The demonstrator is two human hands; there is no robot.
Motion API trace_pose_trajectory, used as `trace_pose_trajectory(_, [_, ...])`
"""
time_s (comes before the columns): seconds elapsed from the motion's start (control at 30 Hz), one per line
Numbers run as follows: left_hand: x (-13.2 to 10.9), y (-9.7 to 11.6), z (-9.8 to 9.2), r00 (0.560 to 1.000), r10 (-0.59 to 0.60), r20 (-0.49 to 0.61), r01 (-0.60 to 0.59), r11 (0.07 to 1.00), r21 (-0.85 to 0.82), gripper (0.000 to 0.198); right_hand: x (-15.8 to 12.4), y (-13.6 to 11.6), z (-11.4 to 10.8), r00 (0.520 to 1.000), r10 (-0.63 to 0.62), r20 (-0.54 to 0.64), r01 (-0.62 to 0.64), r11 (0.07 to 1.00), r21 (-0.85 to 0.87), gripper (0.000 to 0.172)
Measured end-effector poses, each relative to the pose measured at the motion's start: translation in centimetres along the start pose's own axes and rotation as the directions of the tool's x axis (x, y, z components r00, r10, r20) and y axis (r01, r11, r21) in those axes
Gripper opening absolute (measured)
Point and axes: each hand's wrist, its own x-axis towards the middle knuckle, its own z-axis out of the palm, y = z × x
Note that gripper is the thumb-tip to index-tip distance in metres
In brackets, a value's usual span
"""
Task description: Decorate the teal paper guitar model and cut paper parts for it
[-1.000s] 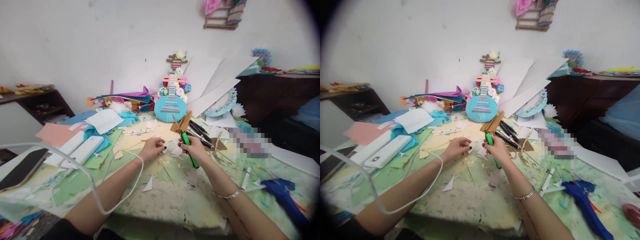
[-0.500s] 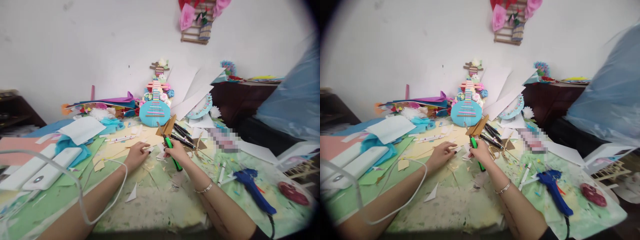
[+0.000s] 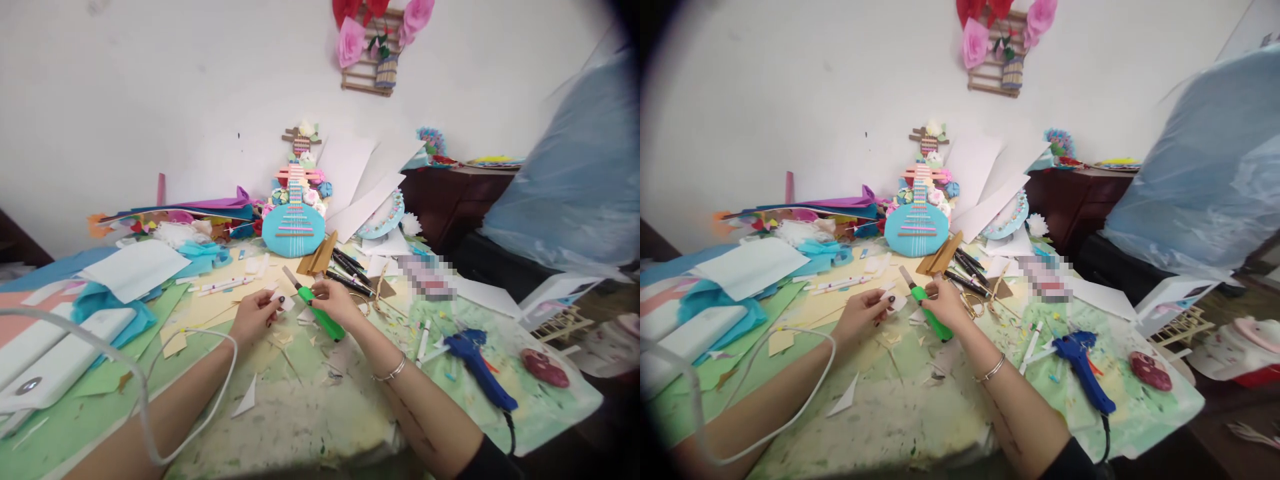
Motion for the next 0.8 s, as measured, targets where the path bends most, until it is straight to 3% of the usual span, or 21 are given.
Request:
trace_pose_trajectory(0.1, [0.4, -0.4, -0.4, 1.0, 0.011, -0.01, -0.01, 1.0, 0.015, 0.036, 0.4, 0.3, -0.3, 1.0, -0.001, -0.029, -0.002, 0.996, -0.085, 0.035])
trace_pose_trajectory(0.23, [0.2, 0.0, -0.2, 1.0, 0.024, -0.008, -0.024, 0.999, 0.032, 0.038, 0.1, -0.2, -0.4, 0.998, -0.034, -0.052, 0.022, 0.976, -0.217, 0.028])
trace_pose_trajectory(0.4, [-0.1, 0.4, -0.2, 0.997, 0.072, 0.005, -0.072, 0.995, 0.071, 0.037, -1.2, -2.1, -1.1, 0.994, -0.08, -0.07, 0.046, 0.917, -0.396, 0.026])
trace_pose_trajectory(0.5, [-0.1, 0.0, -0.2, 0.997, 0.079, 0.021, -0.08, 0.994, 0.071, 0.036, -1.2, -3.6, -2.1, 0.997, -0.074, -0.024, 0.052, 0.863, -0.502, 0.028])
trace_pose_trajectory(0.6, [0.0, -0.5, -0.1, 0.996, 0.085, 0.033, -0.088, 0.993, 0.08, 0.035, 0.8, -4.7, -4.3, 0.999, -0.032, 0.019, 0.037, 0.77, -0.637, 0.023])
trace_pose_trajectory(0.7, [-0.1, -0.7, 0.0, 0.996, 0.089, 0.028, -0.091, 0.988, 0.121, 0.034, 4.7, -4.7, -7.7, 1.0, 0.03, 0.008, -0.013, 0.635, -0.772, 0.017])
trace_pose_trajectory(0.8, [-0.3, -0.5, 0.1, 0.992, 0.121, 0.021, -0.123, 0.978, 0.167, 0.031, 8.4, -3.4, -11.4, 0.995, 0.09, -0.048, -0.085, 0.482, -0.872, 0.026])
